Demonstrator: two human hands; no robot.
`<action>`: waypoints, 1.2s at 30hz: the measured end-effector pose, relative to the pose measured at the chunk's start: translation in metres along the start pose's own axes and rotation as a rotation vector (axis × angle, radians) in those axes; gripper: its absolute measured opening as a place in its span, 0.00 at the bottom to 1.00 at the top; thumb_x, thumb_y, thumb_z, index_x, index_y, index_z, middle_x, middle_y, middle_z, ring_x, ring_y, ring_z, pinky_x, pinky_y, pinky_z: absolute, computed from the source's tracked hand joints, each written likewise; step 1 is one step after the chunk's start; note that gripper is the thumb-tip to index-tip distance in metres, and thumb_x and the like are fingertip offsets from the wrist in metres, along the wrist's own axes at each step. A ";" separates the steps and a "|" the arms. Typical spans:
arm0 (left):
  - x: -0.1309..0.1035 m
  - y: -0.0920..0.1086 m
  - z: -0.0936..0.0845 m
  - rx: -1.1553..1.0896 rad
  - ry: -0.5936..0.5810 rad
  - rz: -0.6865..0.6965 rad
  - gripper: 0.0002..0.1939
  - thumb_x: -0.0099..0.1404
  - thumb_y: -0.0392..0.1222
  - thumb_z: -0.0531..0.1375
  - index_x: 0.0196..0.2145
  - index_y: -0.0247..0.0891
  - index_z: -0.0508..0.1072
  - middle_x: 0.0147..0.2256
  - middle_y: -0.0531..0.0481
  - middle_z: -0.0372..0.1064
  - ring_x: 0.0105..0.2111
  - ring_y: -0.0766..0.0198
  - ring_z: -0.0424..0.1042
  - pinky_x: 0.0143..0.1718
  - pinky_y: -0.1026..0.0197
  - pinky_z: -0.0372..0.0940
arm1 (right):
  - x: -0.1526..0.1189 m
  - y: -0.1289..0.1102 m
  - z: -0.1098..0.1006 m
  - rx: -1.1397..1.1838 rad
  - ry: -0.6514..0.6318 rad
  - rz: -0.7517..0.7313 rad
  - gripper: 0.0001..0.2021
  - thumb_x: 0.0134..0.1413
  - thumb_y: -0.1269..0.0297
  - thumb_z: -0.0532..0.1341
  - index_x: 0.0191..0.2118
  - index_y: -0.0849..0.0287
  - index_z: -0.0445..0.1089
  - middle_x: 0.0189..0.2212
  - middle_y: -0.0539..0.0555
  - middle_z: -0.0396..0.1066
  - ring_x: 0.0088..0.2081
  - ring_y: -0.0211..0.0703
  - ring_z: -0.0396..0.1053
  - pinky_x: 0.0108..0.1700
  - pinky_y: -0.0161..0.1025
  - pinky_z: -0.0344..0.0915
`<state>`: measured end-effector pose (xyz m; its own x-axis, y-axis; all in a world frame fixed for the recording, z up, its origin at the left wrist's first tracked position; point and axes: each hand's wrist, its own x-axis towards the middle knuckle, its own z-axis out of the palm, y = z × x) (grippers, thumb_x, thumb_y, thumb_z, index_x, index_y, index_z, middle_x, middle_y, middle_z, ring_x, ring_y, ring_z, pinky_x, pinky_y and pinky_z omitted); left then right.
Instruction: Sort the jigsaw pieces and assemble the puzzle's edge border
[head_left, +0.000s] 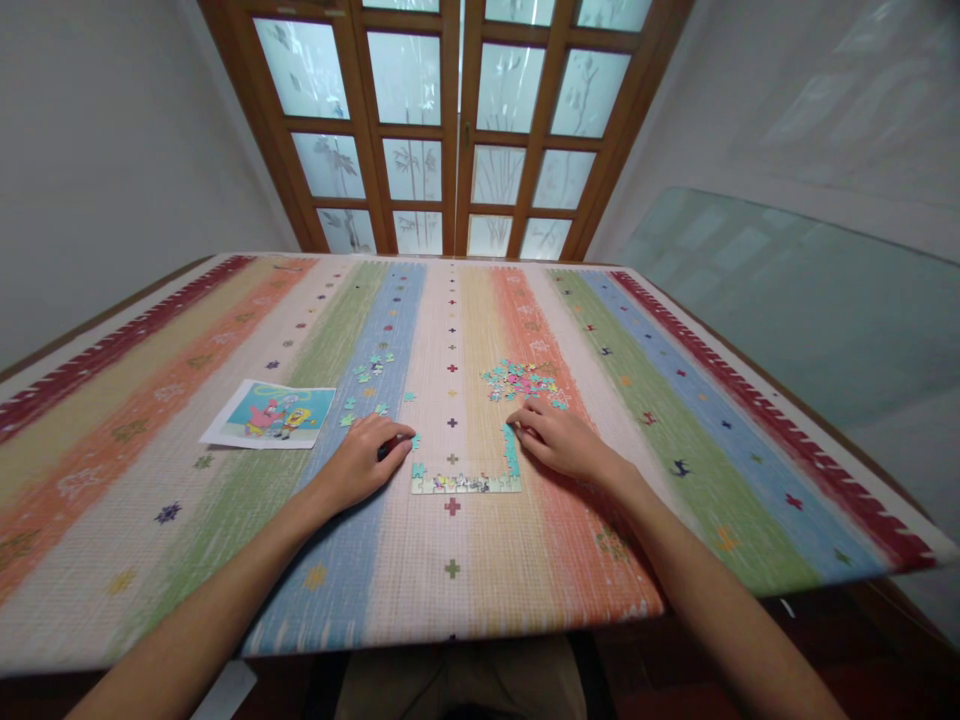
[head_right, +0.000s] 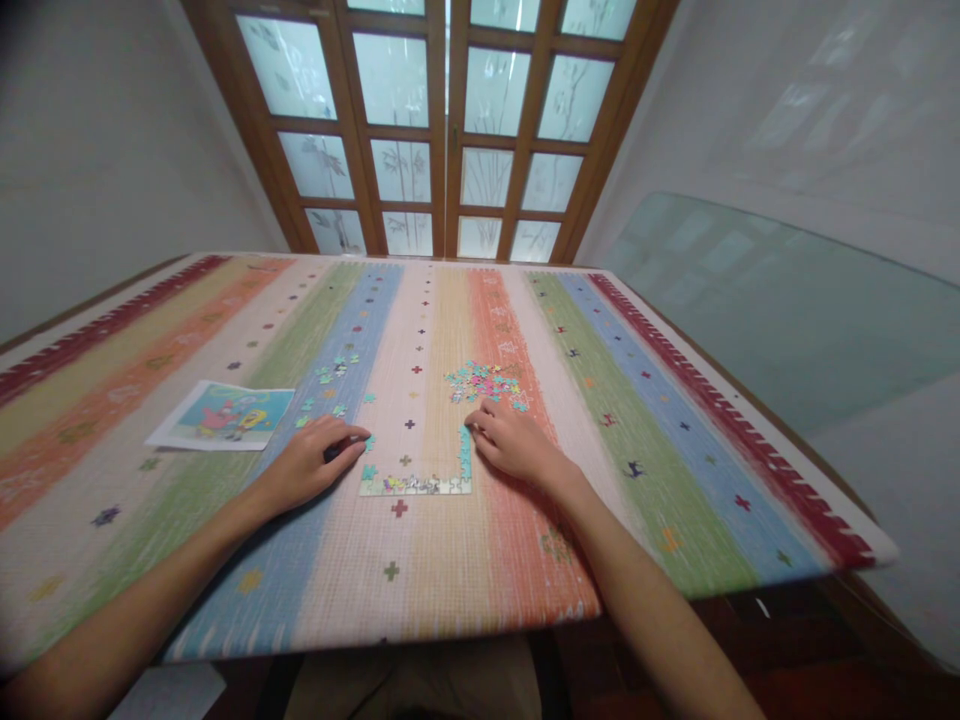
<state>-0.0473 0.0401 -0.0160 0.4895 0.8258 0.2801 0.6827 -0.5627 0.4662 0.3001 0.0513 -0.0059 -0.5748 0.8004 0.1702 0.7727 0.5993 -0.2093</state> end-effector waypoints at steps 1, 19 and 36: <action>0.000 0.000 0.000 -0.004 0.000 -0.004 0.11 0.73 0.43 0.55 0.43 0.39 0.76 0.33 0.49 0.74 0.36 0.57 0.69 0.46 0.51 0.63 | 0.000 0.000 0.000 0.000 -0.001 0.000 0.11 0.68 0.71 0.54 0.47 0.58 0.73 0.42 0.59 0.71 0.37 0.45 0.68 0.38 0.39 0.61; 0.002 -0.001 -0.003 -0.028 -0.036 -0.031 0.14 0.74 0.45 0.54 0.48 0.40 0.77 0.36 0.47 0.74 0.38 0.55 0.70 0.45 0.50 0.63 | 0.001 -0.001 -0.003 0.015 -0.025 0.012 0.11 0.68 0.70 0.54 0.47 0.58 0.74 0.43 0.60 0.71 0.39 0.46 0.68 0.40 0.40 0.62; 0.007 -0.001 -0.004 -0.104 -0.051 -0.087 0.12 0.70 0.48 0.57 0.42 0.41 0.77 0.33 0.49 0.73 0.34 0.58 0.68 0.42 0.53 0.63 | 0.000 -0.001 -0.003 0.015 -0.014 0.008 0.11 0.67 0.70 0.55 0.47 0.58 0.73 0.43 0.60 0.71 0.38 0.47 0.68 0.39 0.41 0.62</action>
<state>-0.0467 0.0464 -0.0112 0.4594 0.8670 0.1933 0.6652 -0.4800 0.5720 0.2997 0.0508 -0.0025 -0.5721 0.8054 0.1551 0.7733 0.5927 -0.2252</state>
